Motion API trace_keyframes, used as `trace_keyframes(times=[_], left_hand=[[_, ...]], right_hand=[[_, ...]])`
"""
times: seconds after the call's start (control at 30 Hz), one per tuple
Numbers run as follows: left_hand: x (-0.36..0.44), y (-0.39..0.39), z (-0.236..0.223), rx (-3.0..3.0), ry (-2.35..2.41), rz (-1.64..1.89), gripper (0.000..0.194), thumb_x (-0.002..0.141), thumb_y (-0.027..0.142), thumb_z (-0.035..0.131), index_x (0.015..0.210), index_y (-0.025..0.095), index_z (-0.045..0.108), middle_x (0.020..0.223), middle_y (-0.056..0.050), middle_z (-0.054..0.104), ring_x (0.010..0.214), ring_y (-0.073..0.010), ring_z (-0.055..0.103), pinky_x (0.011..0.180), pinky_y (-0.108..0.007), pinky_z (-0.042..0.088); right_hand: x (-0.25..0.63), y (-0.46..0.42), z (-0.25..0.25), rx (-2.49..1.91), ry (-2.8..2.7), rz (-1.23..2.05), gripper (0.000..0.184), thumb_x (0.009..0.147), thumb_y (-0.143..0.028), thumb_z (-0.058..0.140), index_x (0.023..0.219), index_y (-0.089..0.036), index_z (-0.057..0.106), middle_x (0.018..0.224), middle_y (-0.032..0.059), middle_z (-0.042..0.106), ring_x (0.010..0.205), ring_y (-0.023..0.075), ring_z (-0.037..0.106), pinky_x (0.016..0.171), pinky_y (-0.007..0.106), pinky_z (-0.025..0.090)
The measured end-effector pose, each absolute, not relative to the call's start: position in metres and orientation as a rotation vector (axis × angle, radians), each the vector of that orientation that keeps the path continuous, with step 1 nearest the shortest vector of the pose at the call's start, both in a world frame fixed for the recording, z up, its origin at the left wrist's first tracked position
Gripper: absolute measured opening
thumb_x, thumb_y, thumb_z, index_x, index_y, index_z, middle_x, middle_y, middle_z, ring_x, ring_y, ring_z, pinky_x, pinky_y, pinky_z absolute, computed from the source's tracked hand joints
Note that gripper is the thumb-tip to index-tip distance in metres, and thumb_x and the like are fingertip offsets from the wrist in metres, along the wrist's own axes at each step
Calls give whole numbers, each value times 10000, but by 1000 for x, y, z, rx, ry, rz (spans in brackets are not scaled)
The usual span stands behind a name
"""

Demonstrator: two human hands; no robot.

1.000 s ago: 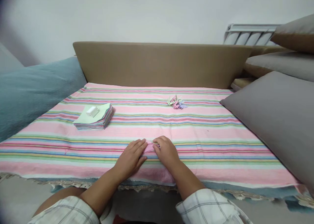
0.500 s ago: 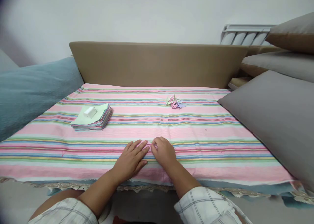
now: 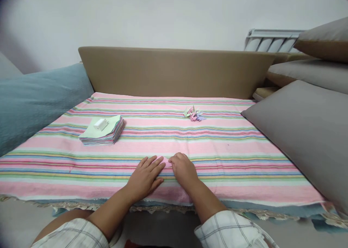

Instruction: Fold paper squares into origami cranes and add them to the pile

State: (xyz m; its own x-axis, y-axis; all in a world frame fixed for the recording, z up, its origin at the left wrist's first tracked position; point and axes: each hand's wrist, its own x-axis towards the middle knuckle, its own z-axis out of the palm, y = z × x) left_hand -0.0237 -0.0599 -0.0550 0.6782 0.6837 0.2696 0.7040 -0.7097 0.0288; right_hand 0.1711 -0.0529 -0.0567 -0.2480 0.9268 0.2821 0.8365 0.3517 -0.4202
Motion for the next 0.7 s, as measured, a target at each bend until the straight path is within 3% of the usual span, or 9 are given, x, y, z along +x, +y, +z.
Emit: trace_keyframes(times=[0.23, 0.7], left_hand=[[-23, -59, -56, -2815, -1183, -387, 504, 876, 471, 394, 1326, 244, 397, 1395, -31, 414, 1257, -264, 363, 1037, -464, 249], [-22, -59, -54, -2806, -1181, -422, 483, 865, 465, 420, 1290, 238, 446, 1373, -41, 443, 1233, -267, 388, 1022, -460, 269]], right_hand=[[181, -51, -52, -1583, -2138, 354, 202, 856, -158, 474, 912, -203, 663, 907, 48, 612, 896, 165, 548, 802, 269, 434], [191, -51, -43, -1654, -2080, 422, 322, 775, -46, 427, 945, -186, 662, 975, 53, 636, 939, 161, 564, 835, 270, 428]])
